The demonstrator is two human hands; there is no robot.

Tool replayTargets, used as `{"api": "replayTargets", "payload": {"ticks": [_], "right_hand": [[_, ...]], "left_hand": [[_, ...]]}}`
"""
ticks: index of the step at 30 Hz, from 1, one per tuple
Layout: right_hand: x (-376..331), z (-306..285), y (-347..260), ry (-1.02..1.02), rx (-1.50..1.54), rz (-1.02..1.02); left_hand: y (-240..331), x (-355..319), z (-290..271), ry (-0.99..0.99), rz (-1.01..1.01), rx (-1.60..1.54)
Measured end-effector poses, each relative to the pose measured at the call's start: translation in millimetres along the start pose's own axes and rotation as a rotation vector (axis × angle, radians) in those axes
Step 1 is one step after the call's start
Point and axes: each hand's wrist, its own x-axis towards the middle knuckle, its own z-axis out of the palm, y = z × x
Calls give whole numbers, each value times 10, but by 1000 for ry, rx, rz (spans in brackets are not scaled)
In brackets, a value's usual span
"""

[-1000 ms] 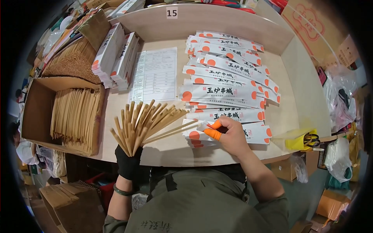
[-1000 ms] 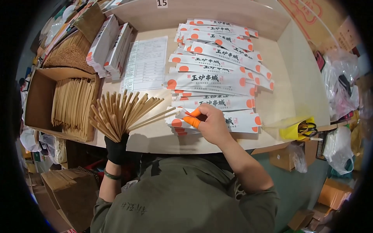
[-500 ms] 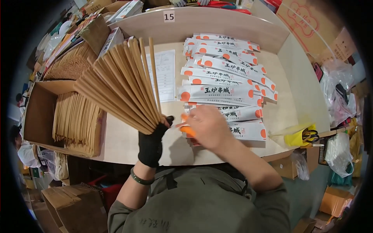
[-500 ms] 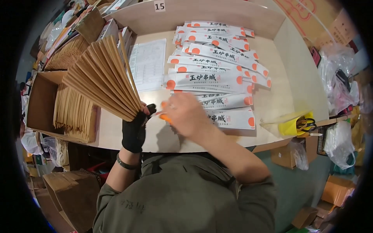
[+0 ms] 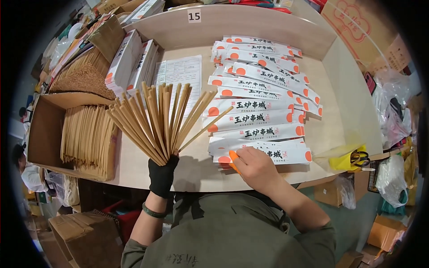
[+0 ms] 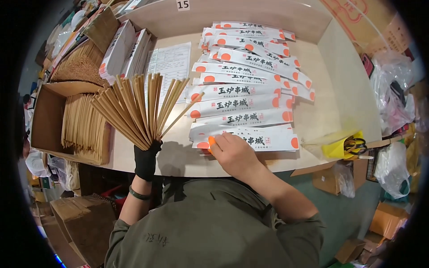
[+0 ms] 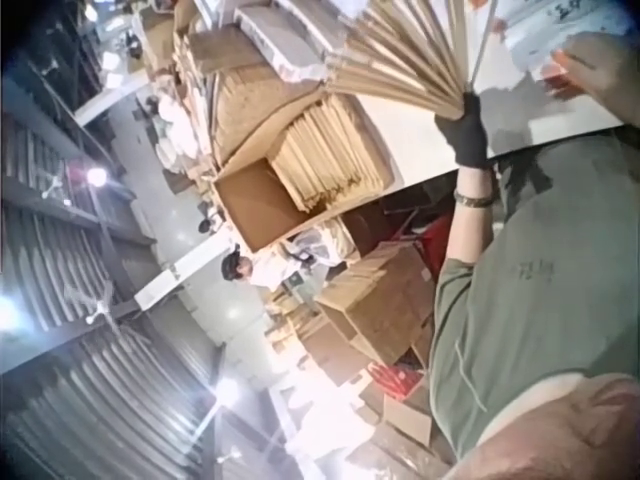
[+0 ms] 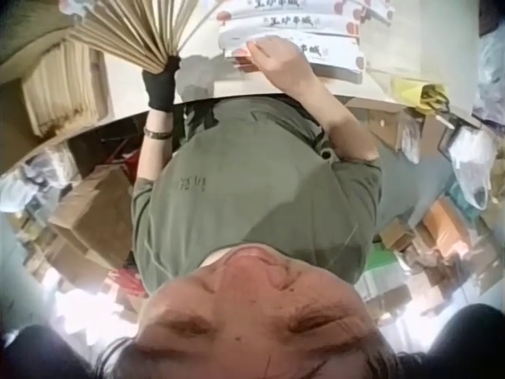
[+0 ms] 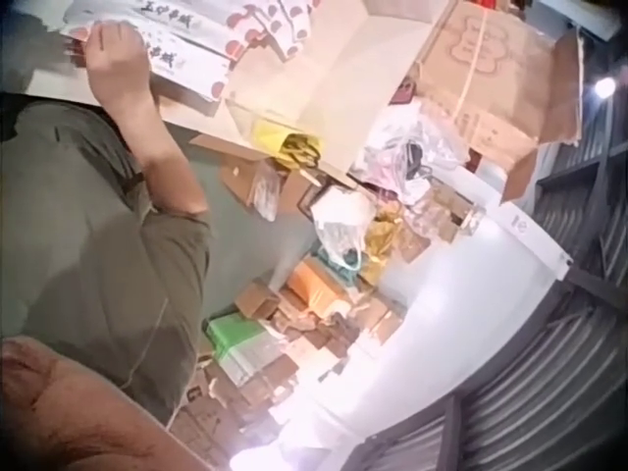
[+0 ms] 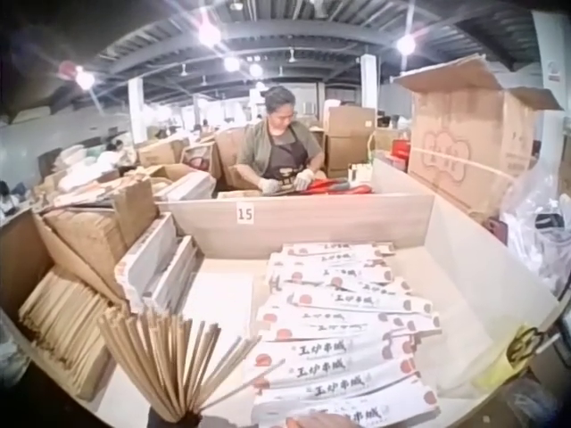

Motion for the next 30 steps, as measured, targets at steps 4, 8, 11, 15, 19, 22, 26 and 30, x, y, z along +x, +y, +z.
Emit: {"api": "replayTargets", "payload": {"ticks": [4,8,11,15,19,22,26,30], "right_hand": [[57,-31,20,-35,10,65],[175,-155,96,11,446,467],[211,-286,158,-30,730,773],[271,-351,192,-51,856,828],[274,-378,197,-71,800,787],[279,-439,244,-110,520,497],[257,-379,256,-8,276,221],[346,-476,194,7,388,385]], "left_hand": [[75,-41,-110,-20,-145,47],[36,-95,-183,-64,-182,-90],[56,-98,-227,-74,-188,-33],[-44,-114,-342,-46,-54,164],[82,-89,-447,-99,-22,212],[100,-31,-550,-141,-19,251],[262,44,-586,-85,132,307],[395,126,-651,-163,-10,187]]}}
